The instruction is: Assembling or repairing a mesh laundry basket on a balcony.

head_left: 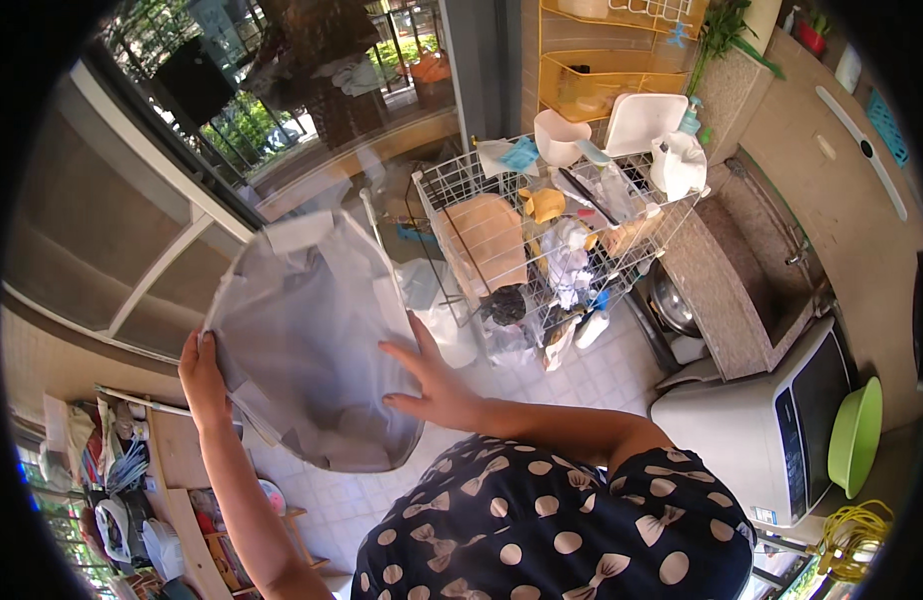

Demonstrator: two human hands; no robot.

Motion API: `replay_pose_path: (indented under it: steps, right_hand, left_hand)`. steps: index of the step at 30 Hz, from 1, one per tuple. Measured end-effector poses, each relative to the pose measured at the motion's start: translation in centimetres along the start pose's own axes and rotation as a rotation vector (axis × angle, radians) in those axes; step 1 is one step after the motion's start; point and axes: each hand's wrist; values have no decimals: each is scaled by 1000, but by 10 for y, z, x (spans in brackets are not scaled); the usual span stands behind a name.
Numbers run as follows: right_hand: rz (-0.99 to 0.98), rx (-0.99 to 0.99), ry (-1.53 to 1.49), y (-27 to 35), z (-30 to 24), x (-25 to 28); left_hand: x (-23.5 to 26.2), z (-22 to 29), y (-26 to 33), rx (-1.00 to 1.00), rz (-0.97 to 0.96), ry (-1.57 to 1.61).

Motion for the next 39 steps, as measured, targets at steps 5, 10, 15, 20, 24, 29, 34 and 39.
replay_pose_path:
  steps: [5, 10, 15, 20, 24, 29, 34, 39]
  right_hand:
    - [8, -135, -271, -33, 11, 44]
    - [186, -85, -308, -39, 19, 68]
    - [113, -471, -474, 43, 86, 70]
    - [334, -922, -439, 56, 107, 75]
    - [357, -858, -361, 33, 117, 68]
    - [488, -926, -274, 24, 133, 61]
    - [556, -889, -234, 20, 138, 63]
    - [569, -709, -123, -2, 121, 48]
  left_hand:
    - [-41, 38, -8, -43, -19, 114]
    - [-36, 36, -17, 20, 16, 60]
    - [-1, 12, -33, 79, -1, 35]
    - [8, -6, -49, 95, -27, 28]
    - [15, -18, -71, 122, -63, -16]
    - [11, -26, -91, 125, -131, 12]
    - [16, -35, -122, 126, -136, -74]
    - [18, -43, -144, 183, -246, -56]
Point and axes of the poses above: each hand's wrist, its own y-axis away from the middle knuckle, its own x-axis out of the back of the hand, z = x × y, and after that the axes turned 13 degrees about x, right-handed
